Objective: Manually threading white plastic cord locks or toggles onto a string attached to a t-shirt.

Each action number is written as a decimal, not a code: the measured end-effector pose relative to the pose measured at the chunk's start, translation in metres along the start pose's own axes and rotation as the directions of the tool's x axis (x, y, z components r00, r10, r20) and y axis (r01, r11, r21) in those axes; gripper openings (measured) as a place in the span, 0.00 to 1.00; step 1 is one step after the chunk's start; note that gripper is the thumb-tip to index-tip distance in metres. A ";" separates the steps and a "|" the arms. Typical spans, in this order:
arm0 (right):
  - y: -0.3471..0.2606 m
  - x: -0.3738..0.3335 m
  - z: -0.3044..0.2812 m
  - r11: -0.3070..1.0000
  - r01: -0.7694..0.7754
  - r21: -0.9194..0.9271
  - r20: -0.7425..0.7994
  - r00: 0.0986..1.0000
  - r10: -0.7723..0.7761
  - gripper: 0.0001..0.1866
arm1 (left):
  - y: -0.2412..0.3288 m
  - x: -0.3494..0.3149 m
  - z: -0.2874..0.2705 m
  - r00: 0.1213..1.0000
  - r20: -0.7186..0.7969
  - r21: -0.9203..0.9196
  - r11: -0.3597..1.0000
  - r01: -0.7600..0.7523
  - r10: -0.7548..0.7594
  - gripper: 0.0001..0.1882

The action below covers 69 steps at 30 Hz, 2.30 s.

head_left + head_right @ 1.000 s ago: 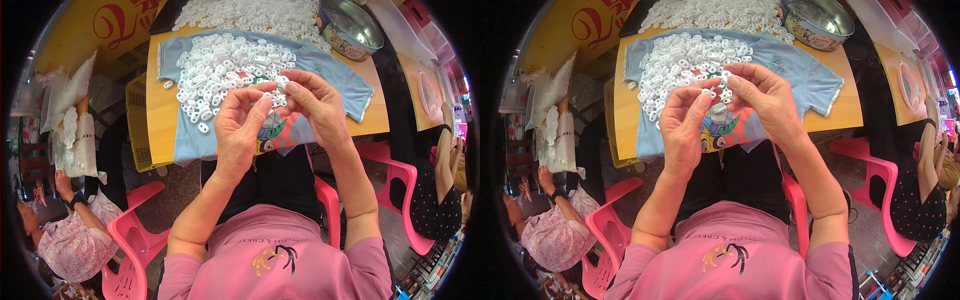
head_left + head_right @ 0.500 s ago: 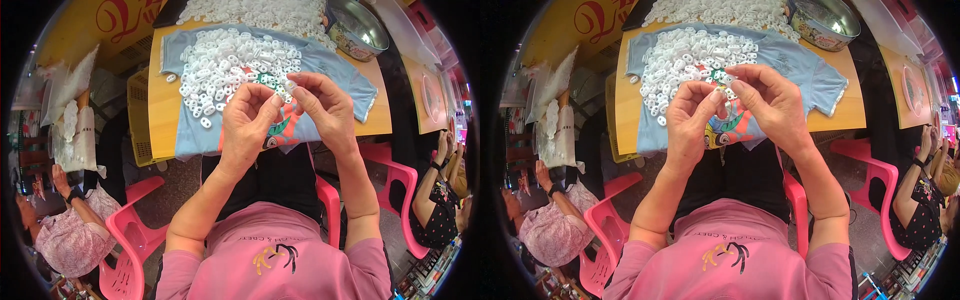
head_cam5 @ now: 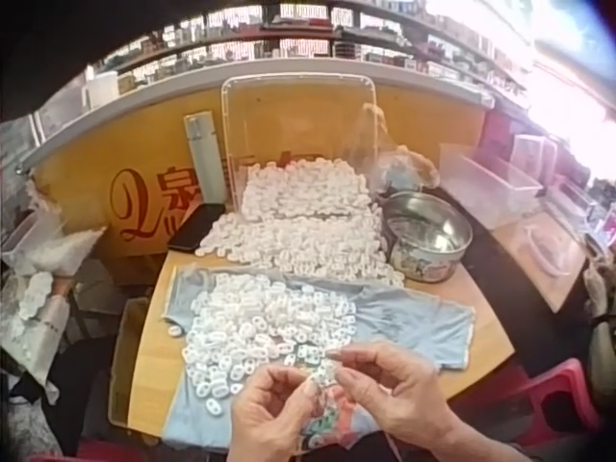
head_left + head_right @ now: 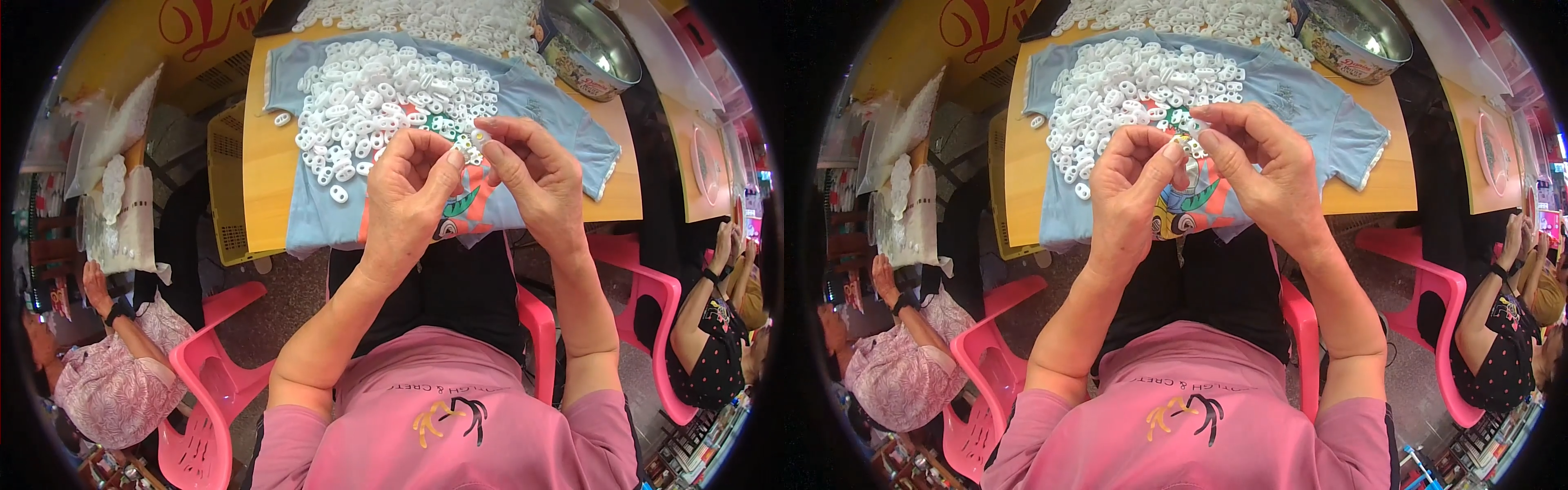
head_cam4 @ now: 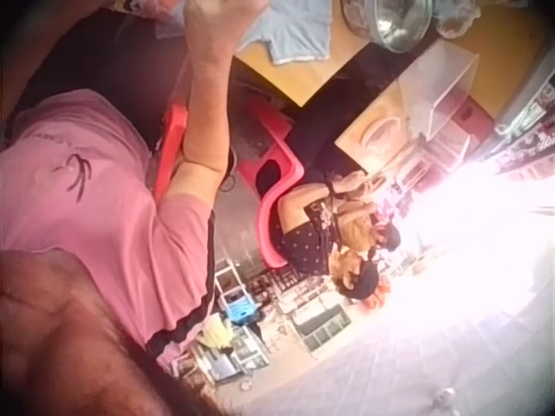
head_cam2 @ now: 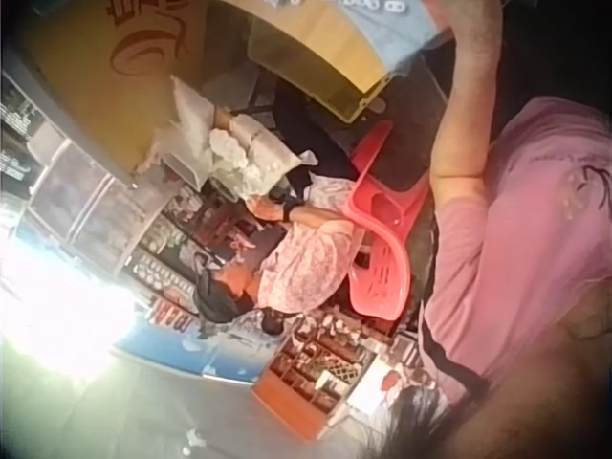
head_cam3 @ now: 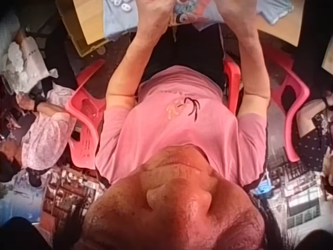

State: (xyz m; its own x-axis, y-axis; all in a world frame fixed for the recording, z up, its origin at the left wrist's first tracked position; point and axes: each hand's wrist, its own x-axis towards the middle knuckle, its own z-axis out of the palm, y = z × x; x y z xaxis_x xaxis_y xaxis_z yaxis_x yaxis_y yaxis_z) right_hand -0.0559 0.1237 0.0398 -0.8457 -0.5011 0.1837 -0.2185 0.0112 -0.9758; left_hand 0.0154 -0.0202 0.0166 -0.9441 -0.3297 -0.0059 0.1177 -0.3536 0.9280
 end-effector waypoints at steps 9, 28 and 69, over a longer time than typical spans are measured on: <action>0.006 0.001 0.000 0.984 0.121 -0.129 0.031 0.993 -0.118 0.12 | 0.004 -0.001 0.000 0.999 -0.004 0.014 0.999 0.036 -0.036 0.06; 0.007 -0.005 0.008 0.998 0.022 0.055 0.005 1.000 -0.022 0.12 | 0.004 0.004 -0.006 0.994 0.057 -0.085 0.992 0.096 -0.091 0.06; -0.012 -0.017 0.023 0.646 -0.315 0.696 0.276 0.947 0.164 0.45 | -0.018 -0.011 -0.007 0.883 0.326 -0.181 0.939 -0.292 0.337 0.21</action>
State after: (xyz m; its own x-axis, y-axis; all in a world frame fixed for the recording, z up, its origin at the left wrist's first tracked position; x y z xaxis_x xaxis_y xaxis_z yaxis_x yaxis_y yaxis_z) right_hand -0.0278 0.1120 0.0452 -0.7021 -0.7119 -0.0186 0.4638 -0.4373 -0.7705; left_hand 0.0256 -0.0168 -0.0025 -0.8946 -0.1252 0.4290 0.4416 -0.3943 0.8059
